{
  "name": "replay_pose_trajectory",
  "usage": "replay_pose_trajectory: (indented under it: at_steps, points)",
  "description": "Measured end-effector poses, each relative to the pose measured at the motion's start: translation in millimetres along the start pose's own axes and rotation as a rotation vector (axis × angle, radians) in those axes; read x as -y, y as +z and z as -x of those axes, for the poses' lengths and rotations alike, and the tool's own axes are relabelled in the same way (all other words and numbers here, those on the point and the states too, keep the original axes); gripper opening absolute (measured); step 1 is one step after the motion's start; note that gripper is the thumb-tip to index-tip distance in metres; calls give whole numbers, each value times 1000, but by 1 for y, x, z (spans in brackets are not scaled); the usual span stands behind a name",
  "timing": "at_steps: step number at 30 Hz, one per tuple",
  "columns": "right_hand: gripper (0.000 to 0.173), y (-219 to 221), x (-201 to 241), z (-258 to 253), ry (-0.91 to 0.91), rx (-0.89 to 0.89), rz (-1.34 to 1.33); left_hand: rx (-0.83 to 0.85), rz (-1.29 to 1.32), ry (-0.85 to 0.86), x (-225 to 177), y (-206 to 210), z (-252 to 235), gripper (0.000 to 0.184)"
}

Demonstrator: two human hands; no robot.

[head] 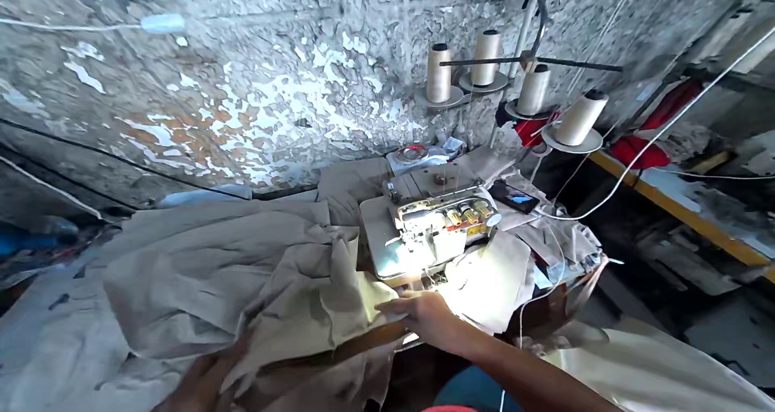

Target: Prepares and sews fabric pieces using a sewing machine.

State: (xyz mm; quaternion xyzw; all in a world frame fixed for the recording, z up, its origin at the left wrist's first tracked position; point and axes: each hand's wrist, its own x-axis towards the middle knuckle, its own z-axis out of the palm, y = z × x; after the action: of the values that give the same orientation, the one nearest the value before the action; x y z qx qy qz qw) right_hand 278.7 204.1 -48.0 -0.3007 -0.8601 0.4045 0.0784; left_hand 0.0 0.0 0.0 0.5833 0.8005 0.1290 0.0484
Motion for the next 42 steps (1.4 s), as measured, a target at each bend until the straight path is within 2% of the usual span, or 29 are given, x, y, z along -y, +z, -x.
replay_pose_trajectory:
  at_steps: [2, 3, 6, 7, 9, 12, 14, 17, 20, 22, 24, 27, 29, 32, 35, 37, 39, 42]
  points:
    - [26, 7, -3, -1, -149, -276, -64, -187, 40, 111, 2, -3, -6, 53]
    - [23, 10, -3, -2, -196, -337, -124, -242, 119, 175, 5, -2, -9, 51]
    - [29, 16, 4, -3, -165, -229, -546, -262, 577, 279, 9, 7, -18, 32]
    - [29, 20, 7, -4, -112, -197, -727, -257, 712, 240, 5, 11, -21, 29]
    - [24, 26, 10, -9, 10, -222, -960, -279, 849, 33, -15, 17, -27, 21]
    - [25, 37, 6, -17, 57, -298, -1052, -330, 802, -158, -35, 22, -34, 25]
    - [23, 45, -3, -20, -15, -354, -965, -376, 661, -211, -36, 28, -37, 26]
    - [25, 65, -34, -26, -151, -475, -558, -370, 430, -177, -25, 51, -34, 27]
    - [32, 88, -69, -34, -214, -511, -284, -193, 287, -224, -11, 81, -32, 32]
    - [31, 99, -83, -37, -201, -473, -237, 3, 243, -348, -8, 98, -33, 37]
    - [29, 107, -90, -38, -203, -476, -213, 104, 207, -427, -7, 112, -33, 40]
    - [24, 113, -92, -40, -235, -553, -142, 47, 214, -454, -5, 122, -33, 40]
    - [24, 110, -86, -39, -191, -518, -103, -40, 239, -424, 3, 130, -31, 42]
    - [31, 89, -78, -33, -122, -395, -118, -85, 266, -403, 1, 128, -32, 45]
    - [35, 48, -76, -9, -82, -499, -63, -184, 249, -287, -5, 118, -32, 44]
    - [27, 9, -81, 13, 136, -593, -11, -243, 224, -211, -15, 109, -29, 48]
    - [24, -28, -115, 31, 308, -747, 56, -310, 209, -82, -27, 104, -23, 51]
    - [32, -84, -168, 51, 585, -777, 117, -383, 235, 78, -51, 107, -18, 45]
